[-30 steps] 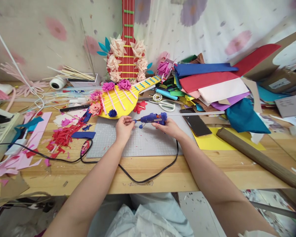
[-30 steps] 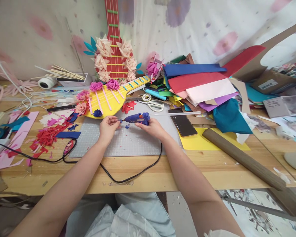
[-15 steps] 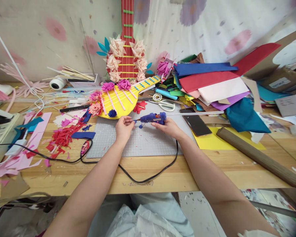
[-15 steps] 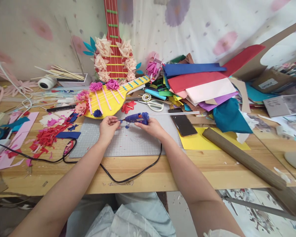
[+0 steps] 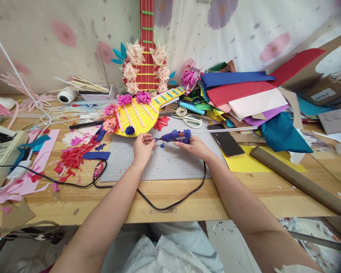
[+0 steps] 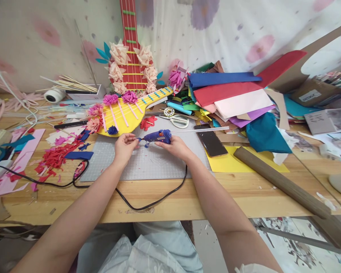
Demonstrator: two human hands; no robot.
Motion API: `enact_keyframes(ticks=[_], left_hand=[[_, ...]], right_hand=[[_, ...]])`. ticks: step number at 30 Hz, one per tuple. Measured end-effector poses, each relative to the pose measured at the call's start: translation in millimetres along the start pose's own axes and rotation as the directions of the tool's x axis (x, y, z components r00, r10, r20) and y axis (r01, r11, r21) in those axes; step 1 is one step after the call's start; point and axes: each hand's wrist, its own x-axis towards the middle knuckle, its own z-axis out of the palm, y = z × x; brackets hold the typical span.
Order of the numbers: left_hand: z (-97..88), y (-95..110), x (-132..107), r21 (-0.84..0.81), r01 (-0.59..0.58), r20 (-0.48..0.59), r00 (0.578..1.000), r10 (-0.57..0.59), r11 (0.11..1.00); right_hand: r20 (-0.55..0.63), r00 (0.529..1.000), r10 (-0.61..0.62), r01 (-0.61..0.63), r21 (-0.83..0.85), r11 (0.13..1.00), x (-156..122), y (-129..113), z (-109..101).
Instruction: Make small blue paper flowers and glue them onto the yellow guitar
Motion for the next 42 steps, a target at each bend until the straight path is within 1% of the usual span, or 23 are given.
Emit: enact_keyframes(ticks=[11, 13, 16, 18, 20, 22, 24, 26, 29, 31, 33, 34, 35, 37, 38, 39, 40, 41, 42], left_hand=[[-0.4, -2, 1, -0.016, 0.0, 0.003, 1.0, 0.0, 1.0], [-0.4, -2, 1, -0.014, -0.003, 0.006, 1.0, 0.003, 1.0], [-0.7, -2, 1, -0.006, 0.005, 0.009, 1.0, -0.005, 1.0], [-0.8, -1, 0, -0.001, 0.011, 0.012, 1.0, -0.011, 1.0], [-0.9, -1, -1, 0.005, 0.008, 0.021, 1.0, -0.008, 1.0], [-1.2, -2, -1, 0.013, -0.003, 0.032, 0.999, 0.002, 1.0], [-1.7, -4, -1, 0.02, -0.022, 0.039, 0.999, 0.021, 1.0], [-2.7, -6, 0, 0.039, -0.051, 0.044, 0.998, 0.049, 0.998], [-3.9, -7, 1, 0.108, -0.131, 0.066, 0.99, 0.124, 0.985], [-4.1, -6, -1, 0.164, -0.198, 0.096, 0.978, 0.184, 0.966], [-3.8, -2, -4, 0.215, -0.266, 0.134, 0.961, 0.242, 0.94], [-3.7, 0, -6, 0.238, -0.302, 0.157, 0.95, 0.271, 0.923], [-3.7, 2, -8, 0.26, -0.342, 0.183, 0.936, 0.301, 0.903], [-4.2, 4, -11, 0.303, -0.423, 0.24, 0.901, 0.362, 0.854], [-4.5, 5, -12, 0.322, -0.462, 0.271, 0.881, 0.387, 0.826], [-4.9, 5, -13, 0.339, -0.499, 0.307, 0.86, 0.408, 0.797], [-5.4, 5, -14, 0.35, -0.535, 0.345, 0.837, 0.425, 0.769], [-5.7, 5, -15, 0.355, -0.568, 0.386, 0.812, 0.437, 0.743], [-6.0, 5, -16, 0.357, -0.598, 0.427, 0.788, 0.444, 0.718]], right_hand=[[0.031, 0.999, 0.008, -0.008, -0.004, 1.0, -2, 0, -2], [0.027, 0.999, 0.027, -0.027, -0.004, 1.0, -4, -3, -5], [0.012, 0.996, 0.088, -0.088, 0.011, 0.996, -5, -5, -12], [-0.051, 0.991, 0.127, -0.126, 0.023, 0.992, -3, -2, -17], [-0.18, 0.973, 0.141, -0.137, 0.033, 0.99, 3, 6, -22], [-0.327, 0.934, 0.144, -0.15, 0.008, 0.989, 12, 17, -24], [-0.428, 0.893, 0.141, -0.183, -0.059, 0.981, 21, 26, -23], [-0.456, 0.881, 0.124, -0.209, -0.141, 0.968, 28, 32, -20], [-0.458, 0.887, 0.064, -0.194, -0.244, 0.95, 30, 30, -18], [-0.5, 0.865, 0.026, -0.206, -0.308, 0.929, 25, 24, -22], [-0.541, 0.84, 0.025, -0.272, -0.381, 0.884, 15, 15, -29], [-0.536, 0.843, 0.04, -0.308, -0.421, 0.853, 9, 10, -33], [-0.508, 0.859, 0.07, -0.341, -0.464, 0.818, 3, 4, -37], [-0.378, 0.914, 0.149, -0.349, -0.54, 0.766, -8, -9, -42], [-0.304, 0.937, 0.175, -0.324, -0.56, 0.763, -12, -15, -41], [-0.233, 0.96, 0.158, -0.265, -0.56, 0.785, -15, -22, -39], [-0.166, 0.98, 0.109, -0.182, -0.539, 0.823, -16, -29, -34], [-0.099, 0.995, 0.033, -0.078, -0.497, 0.864, -15, -35, -28], [-0.034, 0.998, -0.056, 0.035, -0.443, 0.896, -14, -40, -21]])
